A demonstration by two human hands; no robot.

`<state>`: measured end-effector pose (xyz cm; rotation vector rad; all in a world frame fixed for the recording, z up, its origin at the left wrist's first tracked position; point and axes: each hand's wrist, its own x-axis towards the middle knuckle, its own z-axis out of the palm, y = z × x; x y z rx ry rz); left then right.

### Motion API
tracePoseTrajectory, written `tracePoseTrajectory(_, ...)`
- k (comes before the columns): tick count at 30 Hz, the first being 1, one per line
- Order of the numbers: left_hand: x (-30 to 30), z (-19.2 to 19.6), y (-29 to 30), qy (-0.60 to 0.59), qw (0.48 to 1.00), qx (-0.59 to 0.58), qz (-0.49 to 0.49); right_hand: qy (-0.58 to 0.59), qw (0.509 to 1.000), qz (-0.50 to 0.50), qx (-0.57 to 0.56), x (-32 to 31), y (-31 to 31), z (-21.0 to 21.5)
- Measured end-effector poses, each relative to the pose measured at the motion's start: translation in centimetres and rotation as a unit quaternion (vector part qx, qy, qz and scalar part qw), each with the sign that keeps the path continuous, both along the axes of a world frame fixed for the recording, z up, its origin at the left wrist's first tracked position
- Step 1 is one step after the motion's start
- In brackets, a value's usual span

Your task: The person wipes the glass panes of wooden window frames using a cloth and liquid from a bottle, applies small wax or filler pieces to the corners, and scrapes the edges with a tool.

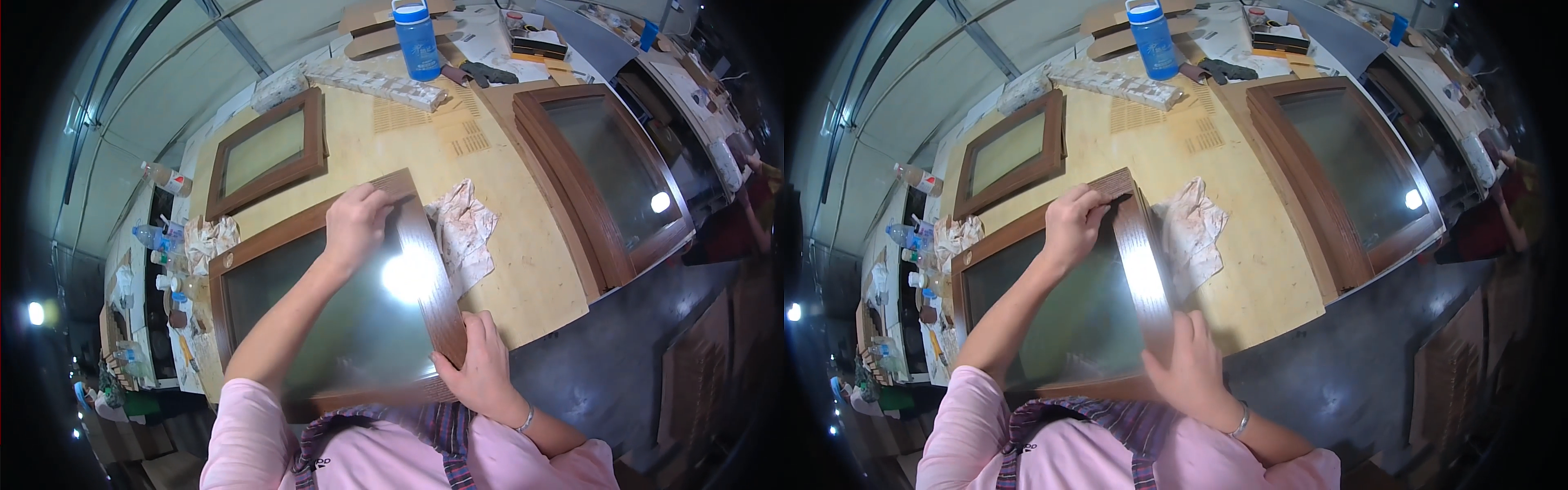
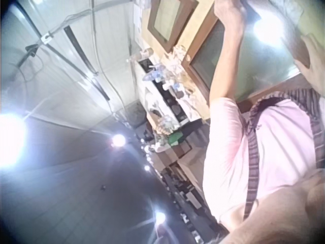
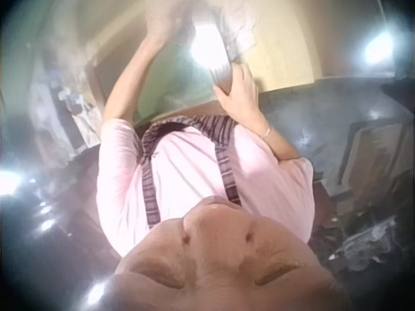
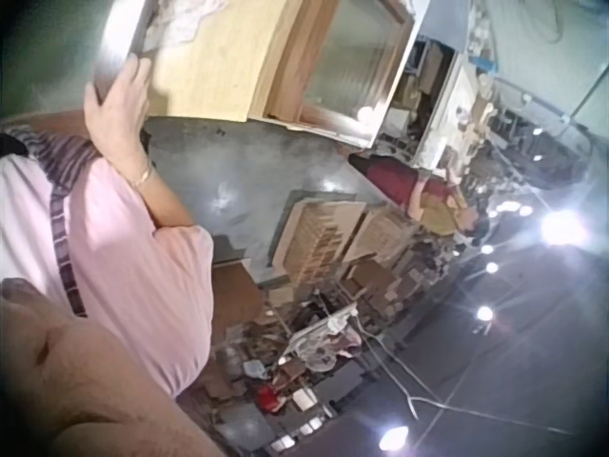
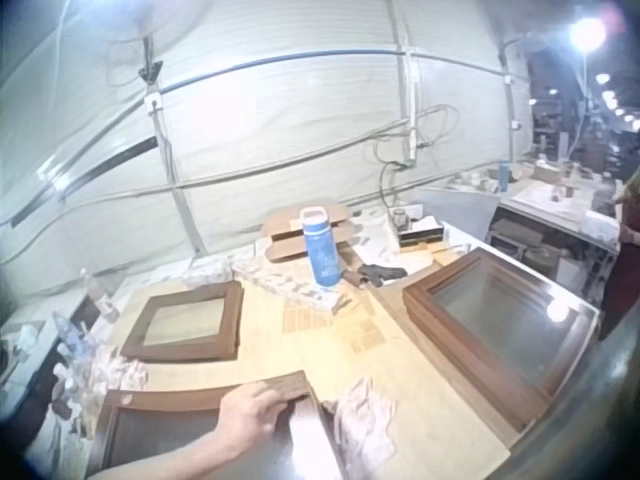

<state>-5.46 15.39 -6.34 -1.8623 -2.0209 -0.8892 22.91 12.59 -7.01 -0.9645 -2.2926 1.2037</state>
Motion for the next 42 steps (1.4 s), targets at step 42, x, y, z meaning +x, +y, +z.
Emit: tracePoseTrajectory(42, -0.2, 0.4, -0.4, -0.100, 0.991, -0.091, 0.014, 0.027, 0.998, -0.042, 0.025, -0.2, 0.0, -0.3)
